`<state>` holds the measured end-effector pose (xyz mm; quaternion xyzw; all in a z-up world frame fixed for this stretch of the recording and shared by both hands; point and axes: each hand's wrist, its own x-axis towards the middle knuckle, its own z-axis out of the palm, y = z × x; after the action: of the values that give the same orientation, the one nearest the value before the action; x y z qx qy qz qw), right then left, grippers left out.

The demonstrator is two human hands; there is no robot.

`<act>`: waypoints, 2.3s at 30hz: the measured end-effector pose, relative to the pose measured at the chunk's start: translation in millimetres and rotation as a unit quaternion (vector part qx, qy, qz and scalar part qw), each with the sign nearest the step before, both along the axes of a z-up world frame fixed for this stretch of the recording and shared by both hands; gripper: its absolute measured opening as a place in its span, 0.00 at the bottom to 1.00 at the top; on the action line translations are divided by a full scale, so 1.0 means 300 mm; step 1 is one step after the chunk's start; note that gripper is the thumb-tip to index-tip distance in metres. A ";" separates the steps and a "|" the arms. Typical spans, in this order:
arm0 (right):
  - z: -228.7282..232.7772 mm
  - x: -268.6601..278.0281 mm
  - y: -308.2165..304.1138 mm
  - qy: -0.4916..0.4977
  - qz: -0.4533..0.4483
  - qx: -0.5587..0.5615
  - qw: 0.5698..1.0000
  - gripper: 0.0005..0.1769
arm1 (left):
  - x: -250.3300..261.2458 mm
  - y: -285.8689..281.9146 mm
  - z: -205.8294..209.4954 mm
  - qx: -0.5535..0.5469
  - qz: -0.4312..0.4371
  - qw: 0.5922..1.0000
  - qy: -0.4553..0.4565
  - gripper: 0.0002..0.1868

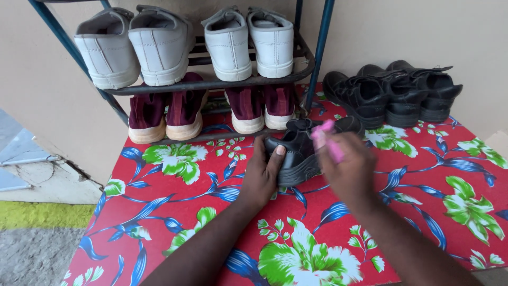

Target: The person wipes the exterior of several white and black shoes with a pink cloth on a floral-patterned surface. The person handles each shoe one at a time, wiping the upper and sides, then places the shoes on a nearby metal shoe rack.

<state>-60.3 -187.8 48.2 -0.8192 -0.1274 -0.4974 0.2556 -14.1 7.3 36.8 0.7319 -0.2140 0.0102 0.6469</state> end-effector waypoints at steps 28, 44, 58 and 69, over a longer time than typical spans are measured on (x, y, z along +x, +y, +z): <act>-0.064 0.102 -0.283 0.010 -0.164 0.001 0.986 0.09 | 0.018 0.030 -0.014 0.042 -0.033 0.989 -0.141 0.23; 0.074 -0.111 0.174 -0.029 0.079 -0.210 0.974 0.28 | 0.029 0.039 -0.037 0.010 -0.086 0.953 -0.289 0.12; 0.071 -0.069 0.063 0.119 0.302 -0.208 0.923 0.17 | 0.089 0.077 -0.054 0.066 -0.057 0.995 -0.053 0.17; 0.006 0.058 -0.347 0.071 -0.037 0.199 0.977 0.08 | 0.008 0.057 0.045 0.267 0.064 0.946 -0.172 0.53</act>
<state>-42.9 -292.0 50.1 -0.7893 0.0234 -0.4623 0.4033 -11.7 24.4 50.4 0.8769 -0.2697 0.1199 0.3794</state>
